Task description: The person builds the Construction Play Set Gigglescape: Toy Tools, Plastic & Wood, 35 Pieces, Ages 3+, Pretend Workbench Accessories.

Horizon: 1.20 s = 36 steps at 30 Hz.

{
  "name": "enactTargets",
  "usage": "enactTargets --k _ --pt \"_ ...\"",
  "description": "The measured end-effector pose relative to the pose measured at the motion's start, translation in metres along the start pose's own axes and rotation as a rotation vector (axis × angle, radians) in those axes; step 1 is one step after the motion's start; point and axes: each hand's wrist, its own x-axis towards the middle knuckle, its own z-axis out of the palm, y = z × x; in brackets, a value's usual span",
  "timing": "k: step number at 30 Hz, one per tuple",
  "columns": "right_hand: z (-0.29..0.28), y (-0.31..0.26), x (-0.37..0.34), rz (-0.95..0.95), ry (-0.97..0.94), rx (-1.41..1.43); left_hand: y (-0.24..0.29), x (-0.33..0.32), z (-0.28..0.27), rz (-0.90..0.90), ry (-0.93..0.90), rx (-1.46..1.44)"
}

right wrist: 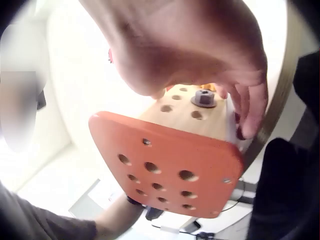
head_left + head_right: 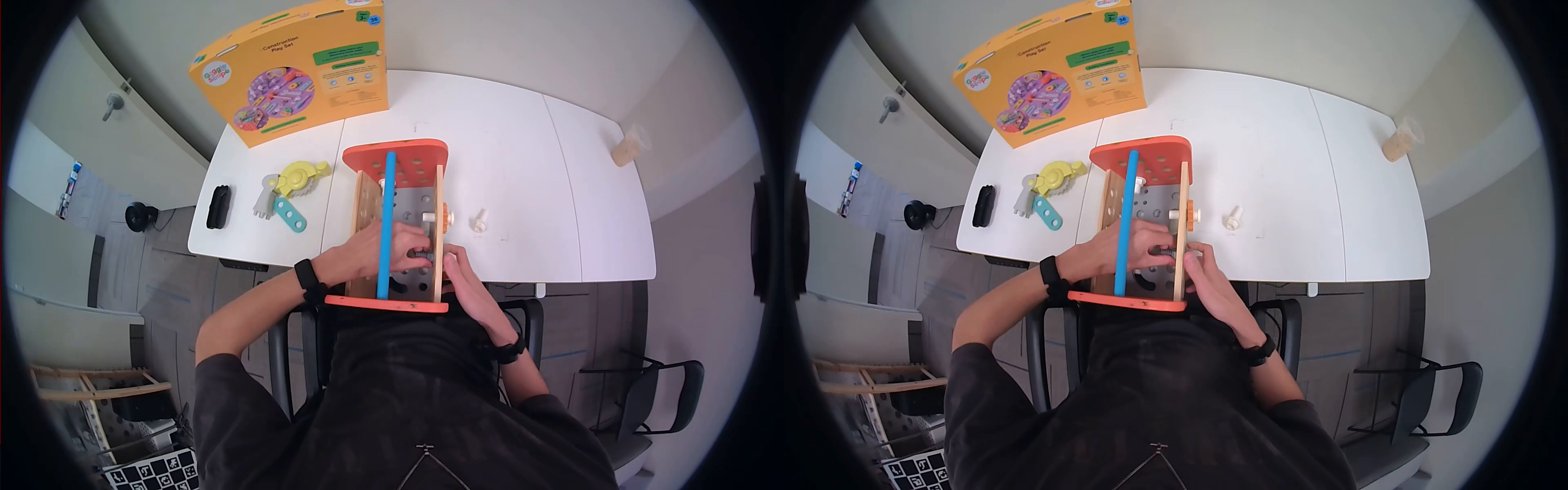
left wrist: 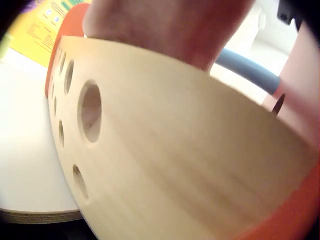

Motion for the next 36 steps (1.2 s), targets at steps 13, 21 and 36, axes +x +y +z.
enactTargets --k 13,21,36 --pt "-0.002 -0.043 0.023 -0.105 -0.012 0.265 -0.026 -0.030 -0.048 0.120 0.418 0.337" --pt "0.009 -0.107 0.007 -0.653 0.276 -0.474 -0.010 -0.102 -0.094 -0.376 0.960 -0.628" --pt "0.013 -0.056 0.043 -1.087 0.219 -1.499 -0.030 -0.134 -0.053 -0.675 0.713 -0.561"
